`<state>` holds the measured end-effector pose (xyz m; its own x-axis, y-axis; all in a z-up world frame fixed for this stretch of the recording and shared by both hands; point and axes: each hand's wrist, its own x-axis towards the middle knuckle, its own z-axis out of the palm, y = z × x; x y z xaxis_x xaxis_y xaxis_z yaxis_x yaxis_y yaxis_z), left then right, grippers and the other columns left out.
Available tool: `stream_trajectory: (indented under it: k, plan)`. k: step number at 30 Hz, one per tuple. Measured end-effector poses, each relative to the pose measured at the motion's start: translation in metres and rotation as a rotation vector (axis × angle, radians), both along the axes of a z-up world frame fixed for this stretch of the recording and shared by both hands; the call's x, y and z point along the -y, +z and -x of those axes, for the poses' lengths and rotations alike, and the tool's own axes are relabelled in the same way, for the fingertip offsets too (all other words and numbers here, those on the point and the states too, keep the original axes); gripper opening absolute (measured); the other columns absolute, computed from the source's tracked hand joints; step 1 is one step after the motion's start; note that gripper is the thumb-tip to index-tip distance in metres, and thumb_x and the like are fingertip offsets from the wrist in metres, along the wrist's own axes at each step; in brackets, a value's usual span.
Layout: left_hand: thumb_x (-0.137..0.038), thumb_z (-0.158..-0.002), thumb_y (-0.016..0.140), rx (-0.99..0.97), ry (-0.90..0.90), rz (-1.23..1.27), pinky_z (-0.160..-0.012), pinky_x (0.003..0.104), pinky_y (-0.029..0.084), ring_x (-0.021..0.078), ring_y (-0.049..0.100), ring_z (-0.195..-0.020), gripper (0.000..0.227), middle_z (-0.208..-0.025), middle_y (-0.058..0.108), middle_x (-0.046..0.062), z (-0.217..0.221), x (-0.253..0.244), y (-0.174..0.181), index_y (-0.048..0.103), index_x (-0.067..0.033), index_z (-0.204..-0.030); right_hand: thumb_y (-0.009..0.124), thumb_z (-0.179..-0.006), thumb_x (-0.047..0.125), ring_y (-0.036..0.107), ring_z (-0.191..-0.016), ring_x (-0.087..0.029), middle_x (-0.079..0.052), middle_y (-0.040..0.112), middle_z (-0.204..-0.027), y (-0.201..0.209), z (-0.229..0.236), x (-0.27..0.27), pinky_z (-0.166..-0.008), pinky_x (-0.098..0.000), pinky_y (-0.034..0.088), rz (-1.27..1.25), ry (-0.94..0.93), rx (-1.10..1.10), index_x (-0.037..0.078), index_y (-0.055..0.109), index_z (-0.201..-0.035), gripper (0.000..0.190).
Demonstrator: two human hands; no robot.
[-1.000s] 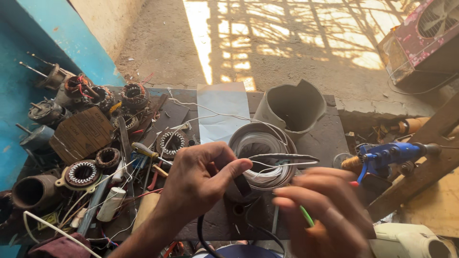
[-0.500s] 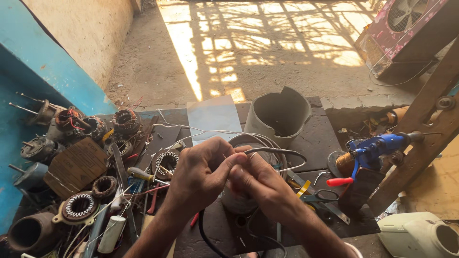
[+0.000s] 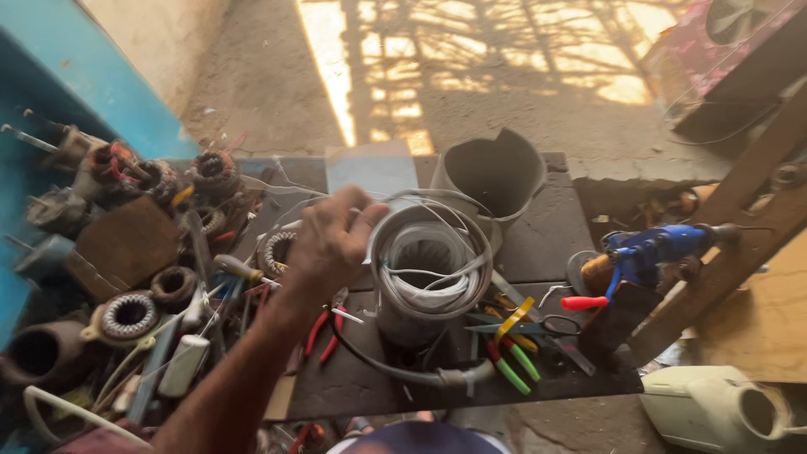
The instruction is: The person strips insulation from a black wire using a knife, then wraps the exposed end with electrical tape. They then strip a white wire and twist its strands together. Finally, they strip a yellow wire and twist its strands.
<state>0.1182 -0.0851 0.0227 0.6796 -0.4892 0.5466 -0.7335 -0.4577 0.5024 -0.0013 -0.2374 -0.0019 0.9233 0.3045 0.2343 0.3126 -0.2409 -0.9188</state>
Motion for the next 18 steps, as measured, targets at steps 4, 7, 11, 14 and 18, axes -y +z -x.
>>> stream_trajectory:
  k: [4, 7, 11, 14, 18]
  plan:
    - [-0.026, -0.095, 0.067, -0.495, -0.137, 0.295, -0.047, 0.026, 0.046, 0.0062, 0.058, -0.054, 0.024, -0.056, 0.066, 0.002, 0.03, -0.012, -0.002, 0.069, -0.0023, -0.091, 0.067, -0.094, 0.026, 0.066, -0.091, -0.019, -0.004, 0.067, -0.1, 0.049, 0.014, 0.012, -0.082, -0.0313, 0.052, 0.143, -0.156, 0.321, 0.009, 0.068, -0.107, 0.022]
    - [-0.028, -0.1, 0.063, -0.614, -0.109, 0.348, -0.044, 0.024, 0.038, 0.0047, 0.051, -0.051, 0.029, -0.056, 0.06, 0.0, 0.047, -0.029, -0.036, 0.07, -0.0027, -0.088, 0.075, -0.092, 0.023, 0.066, -0.086, -0.015, -0.004, 0.066, -0.102, 0.061, 0.024, 0.016, -0.078, -0.0284, 0.053, 0.373, -0.526, 0.527, 0.008, 0.067, -0.111, 0.026]
    - [-0.032, -0.104, 0.058, -0.842, -0.178, 0.457, -0.041, 0.024, 0.034, 0.0041, 0.048, -0.045, 0.037, -0.05, 0.053, -0.001, 0.052, -0.045, -0.05, 0.073, -0.0045, -0.084, 0.079, -0.085, 0.016, 0.054, -0.058, -0.01, -0.005, 0.073, -0.101, 0.053, 0.005, 0.028, -0.052, -0.0246, 0.042, 0.513, -0.572, 0.376, 0.007, 0.076, -0.11, 0.027]
    - [-0.028, -0.092, 0.074, -0.652, -0.208, 0.402, -0.044, 0.024, 0.044, 0.0027, 0.058, -0.051, 0.024, -0.059, 0.064, -0.004, 0.059, -0.046, -0.038, 0.07, -0.0053, -0.086, 0.077, -0.089, 0.014, 0.065, -0.065, -0.007, -0.001, 0.073, -0.091, 0.038, -0.001, 0.041, -0.055, -0.0232, 0.048, 0.409, -0.439, 0.315, 0.006, 0.077, -0.097, 0.011]
    - [-0.018, -0.082, 0.085, -0.116, -0.015, 0.218, -0.047, 0.027, 0.046, 0.0117, 0.058, -0.051, 0.023, -0.068, 0.065, 0.006, 0.07, -0.042, -0.029, 0.069, -0.0018, -0.087, 0.077, -0.086, 0.014, 0.063, -0.064, -0.006, -0.001, 0.07, -0.082, 0.029, -0.001, 0.048, -0.055, -0.0237, 0.046, 0.374, -0.369, 0.32, 0.005, 0.074, -0.089, 0.01]
